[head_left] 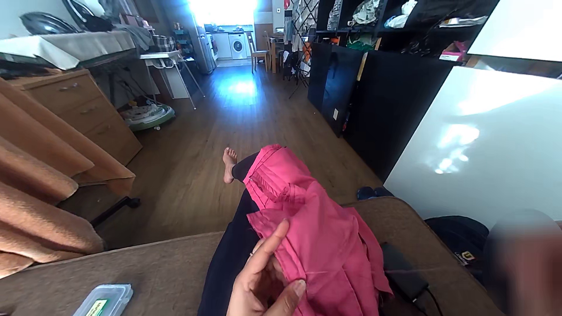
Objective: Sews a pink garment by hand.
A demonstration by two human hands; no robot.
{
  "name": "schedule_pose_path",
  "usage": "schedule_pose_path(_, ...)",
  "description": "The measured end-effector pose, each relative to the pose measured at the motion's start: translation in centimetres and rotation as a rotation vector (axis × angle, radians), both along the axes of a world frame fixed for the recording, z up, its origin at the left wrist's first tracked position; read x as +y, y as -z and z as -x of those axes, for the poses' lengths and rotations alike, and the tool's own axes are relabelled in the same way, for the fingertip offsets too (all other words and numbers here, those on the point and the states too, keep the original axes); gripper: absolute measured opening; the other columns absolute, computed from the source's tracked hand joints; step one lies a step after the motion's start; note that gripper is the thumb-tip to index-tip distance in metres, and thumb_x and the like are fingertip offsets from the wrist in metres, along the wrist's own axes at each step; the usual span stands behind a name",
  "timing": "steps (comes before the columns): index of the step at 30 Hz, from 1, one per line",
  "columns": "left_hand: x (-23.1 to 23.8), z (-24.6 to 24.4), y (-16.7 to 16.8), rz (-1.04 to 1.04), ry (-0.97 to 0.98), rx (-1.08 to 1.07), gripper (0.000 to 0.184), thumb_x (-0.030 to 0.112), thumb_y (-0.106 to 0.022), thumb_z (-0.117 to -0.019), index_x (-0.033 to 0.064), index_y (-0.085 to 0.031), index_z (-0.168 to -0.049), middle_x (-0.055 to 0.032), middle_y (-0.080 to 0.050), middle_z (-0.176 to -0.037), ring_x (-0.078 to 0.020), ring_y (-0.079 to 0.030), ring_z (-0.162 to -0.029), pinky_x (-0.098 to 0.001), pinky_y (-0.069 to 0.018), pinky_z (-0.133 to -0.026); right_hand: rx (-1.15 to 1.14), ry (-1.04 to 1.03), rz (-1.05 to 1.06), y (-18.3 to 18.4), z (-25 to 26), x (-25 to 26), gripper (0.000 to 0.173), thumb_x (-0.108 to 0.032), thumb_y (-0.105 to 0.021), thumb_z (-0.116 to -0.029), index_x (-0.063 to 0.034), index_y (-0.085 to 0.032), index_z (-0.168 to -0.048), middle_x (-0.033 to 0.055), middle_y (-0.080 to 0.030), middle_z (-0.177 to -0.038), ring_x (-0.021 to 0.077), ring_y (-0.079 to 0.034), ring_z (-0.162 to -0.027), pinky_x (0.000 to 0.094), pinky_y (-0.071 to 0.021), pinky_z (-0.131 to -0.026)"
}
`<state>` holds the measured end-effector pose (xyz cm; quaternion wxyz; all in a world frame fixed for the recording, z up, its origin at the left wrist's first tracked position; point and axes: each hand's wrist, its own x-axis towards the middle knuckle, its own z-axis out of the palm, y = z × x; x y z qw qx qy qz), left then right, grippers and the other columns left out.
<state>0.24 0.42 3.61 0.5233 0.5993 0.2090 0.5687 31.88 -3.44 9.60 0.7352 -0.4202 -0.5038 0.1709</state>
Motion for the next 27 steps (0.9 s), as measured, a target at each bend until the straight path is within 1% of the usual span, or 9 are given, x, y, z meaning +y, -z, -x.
schedule_pose_path(2,-0.1,0.0,0.0,-0.004,-0.004,-0.02,0.06,-0.012,-0.064,-0.09,-0.0072,-0.047,-0.148,-0.0108,-0.054,-0.149,-0.0134,-0.066,-0.117,-0.0326,-0.0572,-0.099,-0.131,-0.146,0.087,0.8,2.6,-0.4,0.018,-0.018,-0.049,-0.1081,-0.0294,-0.062,-0.108,-0.0174,-0.068,-0.085,-0.0039,-0.061,-0.062,0.0136,-0.0507,-0.053)
schedule_pose_path(3,-0.2,-0.1,0.0,0.009,-0.011,-0.038,0.056,-0.012,-0.062,-0.091,-0.0054,-0.052,-0.145,-0.0086,-0.058,-0.146,-0.0135,-0.065,-0.119,-0.0329,-0.0565,-0.1,-0.19,-0.224,0.123,1.2,4.5,-0.4,0.013,-0.022,-0.054,-0.1069,-0.029,-0.064,-0.11,-0.0168,-0.069,-0.087,-0.0046,-0.062,-0.065,0.0143,-0.0521,-0.055)
schedule_pose_path(4,-0.2,-0.1,-0.1,0.024,-0.013,-0.053,0.054,-0.013,-0.062,-0.0908,-0.0047,-0.054,-0.143,-0.0078,-0.06,-0.143,-0.0142,-0.065,-0.12,-0.0336,-0.0563,-0.101,-0.233,-0.307,0.146,1.7,6.6,-0.4,0.009,-0.022,-0.057,-0.1054,-0.024,-0.065,-0.11,-0.0133,-0.069,-0.09,-0.0041,-0.063,-0.068,0.0154,-0.054,-0.057)
schedule_pose_path(7,-0.4,0.0,-0.4,0.064,-0.019,-0.071,0.056,-0.016,-0.064,-0.0881,-0.0021,-0.057,-0.142,-0.0052,-0.063,-0.14,-0.0134,-0.068,-0.115,-0.0334,-0.0589,-0.098,-0.239,-0.543,0.117,4.0,11.4,-0.2,0.011,-0.011,-0.064,-0.1014,-0.0011,-0.068,-0.102,0.0075,-0.066,-0.102,0.0044,-0.066,-0.082,0.0197,-0.059,-0.069)
schedule_pose_path(9,-0.5,0.0,-0.4,0.07,-0.025,-0.072,0.057,-0.016,-0.064,-0.088,0.0002,-0.057,-0.142,-0.0036,-0.062,-0.141,-0.0128,-0.068,-0.114,-0.0325,-0.0593,-0.097,-0.178,-0.588,0.109,5.4,13.4,-0.4,0.011,-0.005,-0.065,-0.0988,0.0057,-0.068,-0.099,0.0133,-0.064,-0.101,0.008,-0.067,-0.085,0.0213,-0.0599,-0.073)
schedule_pose_path(11,-0.6,0.1,-0.4,0.061,-0.032,-0.073,0.058,-0.016,-0.064,-0.0873,-0.0003,-0.056,-0.143,-0.0045,-0.062,-0.142,-0.014,-0.068,-0.115,-0.0329,-0.0592,-0.097,-0.148,-0.563,0.123,6.3,14.3,-0.6,0.011,-0.002,-0.065,-0.0971,0.0077,-0.068,-0.099,0.0137,-0.065,-0.097,0.0077,-0.066,-0.081,0.0204,-0.0589,-0.07)
schedule_pose_path(13,-0.7,0.1,-0.4,0.064,-0.036,-0.077,0.06,-0.017,-0.065,-0.0868,-0.0002,-0.056,-0.143,-0.0047,-0.062,-0.142,-0.0143,-0.068,-0.116,-0.0335,-0.059,-0.098,-0.152,-0.508,0.133,7.0,14.7,-0.4,0.011,-0.003,-0.066,-0.0959,0.0069,-0.069,-0.1,0.0112,-0.064,-0.092,0.0051,-0.063,-0.076,0.0172,-0.0552,-0.065)
schedule_pose_path(17,-0.8,0.0,-0.4,0.073,-0.036,-0.1,0.061,-0.018,-0.064,-0.0856,0.0003,-0.057,-0.143,-0.004,-0.062,-0.142,-0.0143,-0.068,-0.116,-0.0336,-0.0591,-0.098,-0.135,-0.47,0.167,7.3,14.8,-0.2,0.01,0.0,-0.065,-0.0932,0.0066,-0.069,-0.1,0.0082,-0.063,-0.088,0.0031,-0.06,-0.072,0.016,-0.0521,-0.063)
schedule_pose_path(27,-0.9,0.0,-0.5,0.057,-0.042,-0.067,0.062,-0.018,-0.066,-0.0846,0.0002,-0.056,-0.143,-0.0046,-0.061,-0.143,-0.0139,-0.068,-0.116,-0.0332,-0.0603,-0.096,-0.104,-0.485,0.166,7.3,14.7,-0.2,0.009,0.002,-0.066,-0.091,0.0059,-0.07,-0.098,0.0066,-0.064,-0.086,0.0012,-0.058,-0.07,0.0147,-0.0499,-0.06)
